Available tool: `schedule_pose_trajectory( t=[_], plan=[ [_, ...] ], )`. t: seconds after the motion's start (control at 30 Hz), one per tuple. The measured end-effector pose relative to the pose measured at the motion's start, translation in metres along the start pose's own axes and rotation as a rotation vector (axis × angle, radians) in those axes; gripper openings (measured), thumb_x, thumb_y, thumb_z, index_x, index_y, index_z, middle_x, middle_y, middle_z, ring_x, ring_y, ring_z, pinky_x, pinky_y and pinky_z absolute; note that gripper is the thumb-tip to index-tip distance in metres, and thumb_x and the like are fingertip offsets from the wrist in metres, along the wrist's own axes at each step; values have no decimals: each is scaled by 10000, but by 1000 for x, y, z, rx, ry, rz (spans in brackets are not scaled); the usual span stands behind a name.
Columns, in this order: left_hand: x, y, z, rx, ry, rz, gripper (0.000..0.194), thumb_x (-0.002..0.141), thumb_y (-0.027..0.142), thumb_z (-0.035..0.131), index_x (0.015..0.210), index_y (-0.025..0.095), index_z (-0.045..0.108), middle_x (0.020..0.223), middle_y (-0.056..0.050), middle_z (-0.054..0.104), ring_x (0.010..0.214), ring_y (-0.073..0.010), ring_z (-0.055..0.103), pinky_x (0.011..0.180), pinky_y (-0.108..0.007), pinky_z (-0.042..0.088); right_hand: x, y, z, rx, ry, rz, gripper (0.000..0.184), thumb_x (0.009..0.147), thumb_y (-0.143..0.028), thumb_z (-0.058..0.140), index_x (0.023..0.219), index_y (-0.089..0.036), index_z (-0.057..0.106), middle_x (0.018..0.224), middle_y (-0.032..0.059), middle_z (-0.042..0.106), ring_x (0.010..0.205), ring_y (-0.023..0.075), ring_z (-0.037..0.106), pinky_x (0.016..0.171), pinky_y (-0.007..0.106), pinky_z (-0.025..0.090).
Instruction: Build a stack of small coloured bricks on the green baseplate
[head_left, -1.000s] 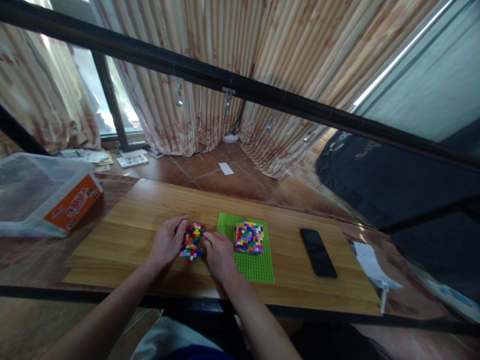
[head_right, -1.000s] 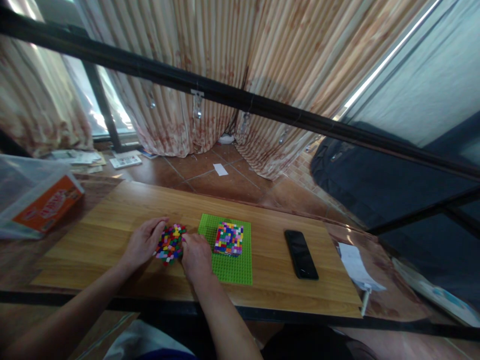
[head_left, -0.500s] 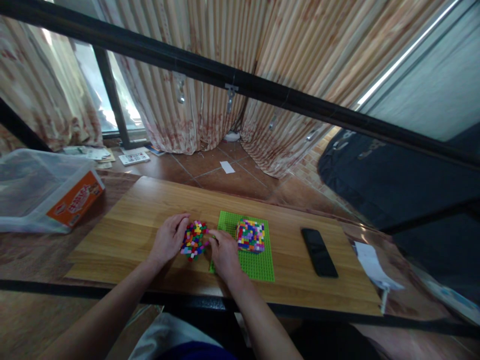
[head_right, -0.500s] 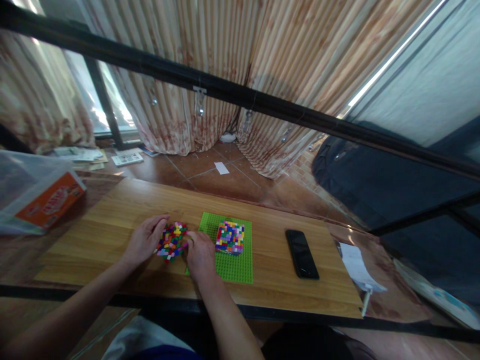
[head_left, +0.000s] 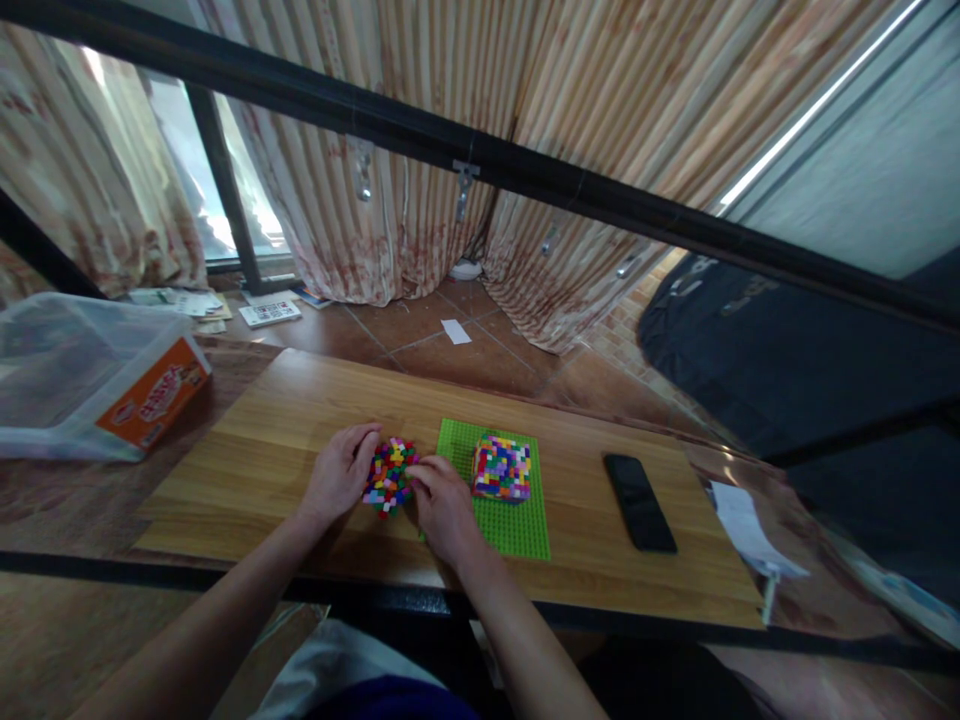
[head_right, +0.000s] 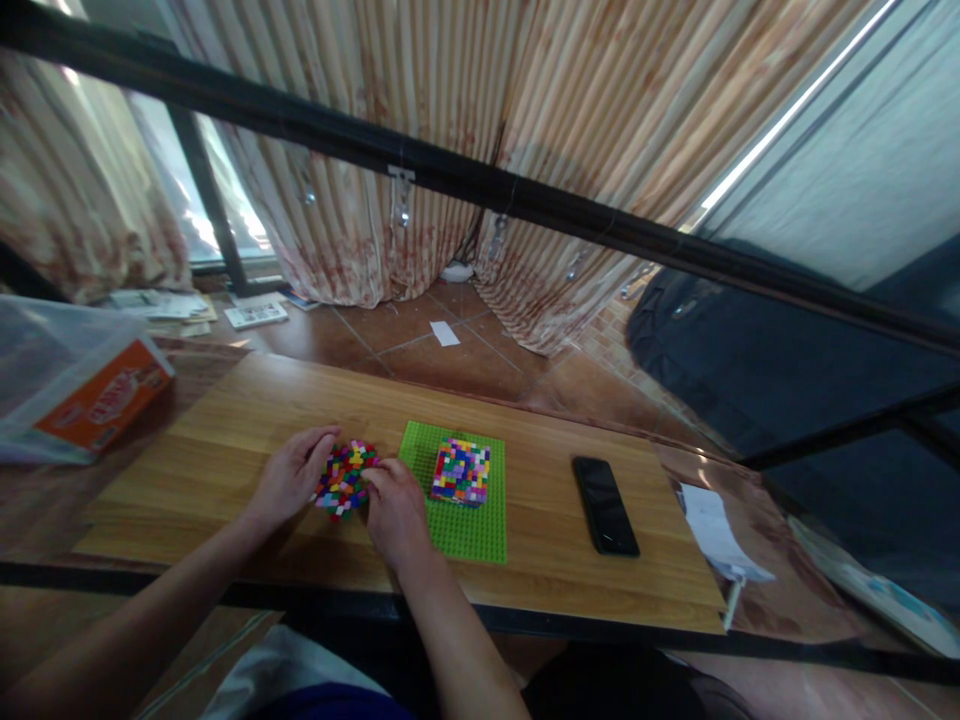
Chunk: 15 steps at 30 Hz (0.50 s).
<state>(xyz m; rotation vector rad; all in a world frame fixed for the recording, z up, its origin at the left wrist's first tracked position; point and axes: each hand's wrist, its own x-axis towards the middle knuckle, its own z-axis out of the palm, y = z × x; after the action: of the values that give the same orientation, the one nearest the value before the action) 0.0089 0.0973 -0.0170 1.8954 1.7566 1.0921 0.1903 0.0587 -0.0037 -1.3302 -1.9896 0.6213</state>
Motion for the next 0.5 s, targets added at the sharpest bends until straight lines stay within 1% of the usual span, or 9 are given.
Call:
schedule_pose_trajectory(
  t=[0.07,0.23,0.37,0.5],
  plan=[
    [0,0,0,-2,1,-1,473,926,484,316,1025,179,664,1062,-94,709,1015,-226,640,949,-390,494,-4,-1,0,-21,-10,-30,283,883,-100,524,1039,-246,710,1123,63,616,1037,161,573,934,293,470],
    [0,0,1,-6,5,-2,467,921,490,328,1026,185,665,1064,-89,710,1012,-224,639,953,-386,491,-10,-3,-1,-126,-110,-117,274,844,-128,610,1048,-280,711,1152,59,593,1081,192,529,933,343,459],
    [0,-1,1,-7,4,-2,468,919,494,329,1025,186,665,1070,-91,708,1013,-225,639,950,-385,495,-7,-5,-1,-175,-130,-113,240,853,-177,627,1064,-267,699,1156,67,575,1076,202,510,930,353,451],
    [-1,-2,2,-16,8,6,461,920,491,331,1035,189,660,1071,-86,705,1016,-222,638,952,-383,494,-6,-3,0,-205,-149,-110,222,852,-165,628,1051,-244,683,1151,62,570,1074,204,504,936,352,442]
  ],
)
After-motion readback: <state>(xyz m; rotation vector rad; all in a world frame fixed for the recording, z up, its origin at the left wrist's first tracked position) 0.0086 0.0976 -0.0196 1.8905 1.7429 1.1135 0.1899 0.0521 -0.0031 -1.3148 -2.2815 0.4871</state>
